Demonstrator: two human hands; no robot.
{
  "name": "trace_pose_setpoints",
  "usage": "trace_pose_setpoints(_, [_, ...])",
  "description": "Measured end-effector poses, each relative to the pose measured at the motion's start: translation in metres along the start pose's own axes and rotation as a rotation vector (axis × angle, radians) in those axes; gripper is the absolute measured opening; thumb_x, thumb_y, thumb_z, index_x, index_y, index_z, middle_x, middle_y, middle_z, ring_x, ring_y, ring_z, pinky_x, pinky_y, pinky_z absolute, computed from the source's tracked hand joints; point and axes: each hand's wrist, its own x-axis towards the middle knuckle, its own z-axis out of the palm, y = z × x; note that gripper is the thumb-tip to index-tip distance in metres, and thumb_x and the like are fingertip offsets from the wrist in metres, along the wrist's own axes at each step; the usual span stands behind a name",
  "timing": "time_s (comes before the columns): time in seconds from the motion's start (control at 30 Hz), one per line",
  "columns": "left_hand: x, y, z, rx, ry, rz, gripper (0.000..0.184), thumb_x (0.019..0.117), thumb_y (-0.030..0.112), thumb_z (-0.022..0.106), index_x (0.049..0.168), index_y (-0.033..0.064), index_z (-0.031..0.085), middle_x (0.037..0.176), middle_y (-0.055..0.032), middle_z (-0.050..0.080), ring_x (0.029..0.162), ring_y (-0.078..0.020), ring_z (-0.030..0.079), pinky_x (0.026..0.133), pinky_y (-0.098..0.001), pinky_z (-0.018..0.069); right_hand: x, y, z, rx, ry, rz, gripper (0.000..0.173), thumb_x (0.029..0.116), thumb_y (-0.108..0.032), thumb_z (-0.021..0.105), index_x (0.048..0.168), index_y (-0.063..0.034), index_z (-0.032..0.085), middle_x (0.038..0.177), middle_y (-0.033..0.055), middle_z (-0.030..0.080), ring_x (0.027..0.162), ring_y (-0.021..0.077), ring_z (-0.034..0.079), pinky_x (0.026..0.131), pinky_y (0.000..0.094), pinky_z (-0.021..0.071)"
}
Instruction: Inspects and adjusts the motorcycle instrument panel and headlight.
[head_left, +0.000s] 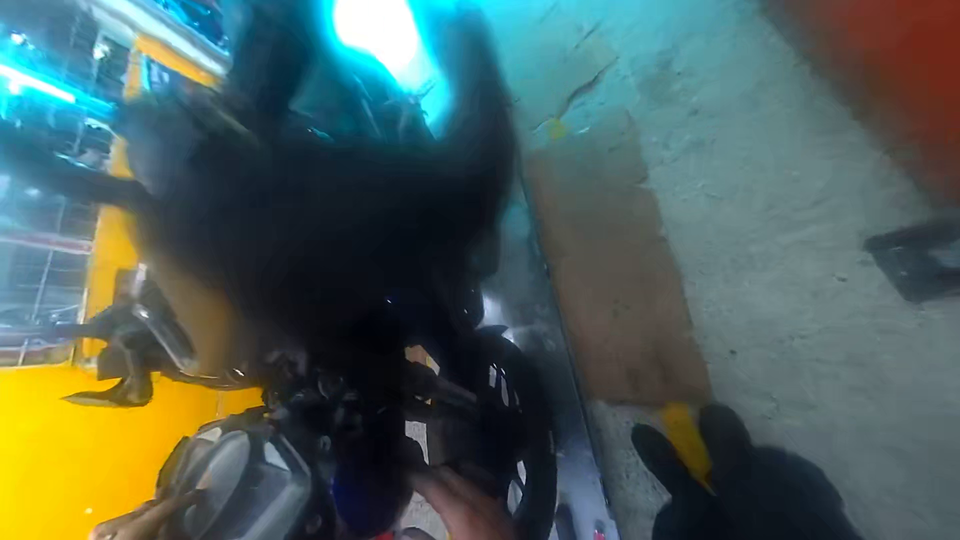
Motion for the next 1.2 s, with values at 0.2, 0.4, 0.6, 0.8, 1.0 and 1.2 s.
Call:
trace_pose_setpoints(0.2, [-0.012, 0.002, 0.007, -0.108, 0.117, -0.175, 0.031, 0.0956, 0.027, 0.048, 0.088, 0.0131, 0.075, 0.1, 0.0037, 0.069, 0.106, -0.0061, 0.061, 0.099, -0.0263, 0.0488, 0.075, -0.021, -0.042, 0.018, -0.035, 0.23, 0.041, 0.0966, -0.022, 0.068, 0.126, 0.0076, 0.065, 0.124, 0.0211, 0.068, 0.12, 0.0223, 0.064, 0.108, 0.0366, 0.0481])
trace_pose_setpoints(0.4, [-0.013, -0.021, 0.012, -0.182, 0.247, -0.249, 0.029, 0.092, 0.03, 0.049, 0.078, 0.0166, 0.071, 0.091, 0.003, 0.068, 0.103, -0.0092, 0.063, 0.102, -0.0306, 0.0483, 0.113, -0.008, 0.0, 0.062, -0.117, 0.084, 0.042, 0.0997, -0.022, 0.064, 0.132, 0.0046, 0.062, 0.123, 0.0173, 0.07, 0.116, 0.0196, 0.066, 0.105, 0.0374, 0.0521])
trace_pose_setpoints(0.6, [-0.023, -0.057, 0.012, -0.307, 0.295, -0.274, 0.022, 0.0885, 0.03, 0.053, 0.076, 0.021, 0.068, 0.094, 0.007, 0.067, 0.105, -0.0082, 0.063, 0.1, -0.0284, 0.0492, 0.112, 0.038, 0.027, -0.098, -0.131, 0.048, 0.061, 0.0992, -0.025, 0.065, 0.153, -0.0039, 0.046, 0.149, 0.0134, 0.057, 0.136, 0.0188, 0.056, 0.116, 0.039, 0.0456])
trace_pose_setpoints(0.8, [-0.009, -0.09, 0.016, -0.463, 0.274, -0.329, 0.011, 0.0819, 0.021, 0.055, 0.085, 0.0167, 0.065, 0.093, 0.0066, 0.066, 0.096, -0.0078, 0.065, 0.093, -0.0309, 0.0541, 0.116, 0.03, 0.053, -0.26, 0.0, -0.042, 0.042, 0.1031, -0.027, 0.058, 0.143, -0.0126, 0.061, 0.133, 0.0079, 0.069, 0.123, 0.0195, 0.066, 0.108, 0.0449, 0.0518])
trace_pose_setpoints(1.0, [0.006, -0.093, 0.015, -0.421, 0.282, -0.486, 0.026, 0.0772, 0.017, 0.055, 0.101, 0.0091, 0.063, 0.102, 0.0013, 0.065, 0.097, -0.0083, 0.064, 0.087, -0.0306, 0.0563, 0.16, 0.015, 0.043, -0.609, -0.197, -0.141, 0.031, 0.1031, -0.021, 0.053, 0.124, -0.0095, 0.073, 0.111, 0.013, 0.076, 0.104, 0.0279, 0.073, 0.095, 0.0545, 0.0568])
trace_pose_setpoints(1.2, [-0.001, -0.1, 0.011, -0.461, 0.265, -0.602, 0.032, 0.072, 0.019, 0.057, 0.103, 0.0121, 0.063, 0.103, 0.0004, 0.064, 0.095, -0.0101, 0.063, 0.078, -0.0281, 0.0557, 0.163, -0.007, 0.05, -0.84, -0.159, -0.383, 0.026, 0.0925, -0.005, 0.061, 0.113, -0.0062, 0.077, 0.1, 0.0117, 0.078, 0.09, 0.0301, 0.077, 0.08, 0.0536, 0.0614])
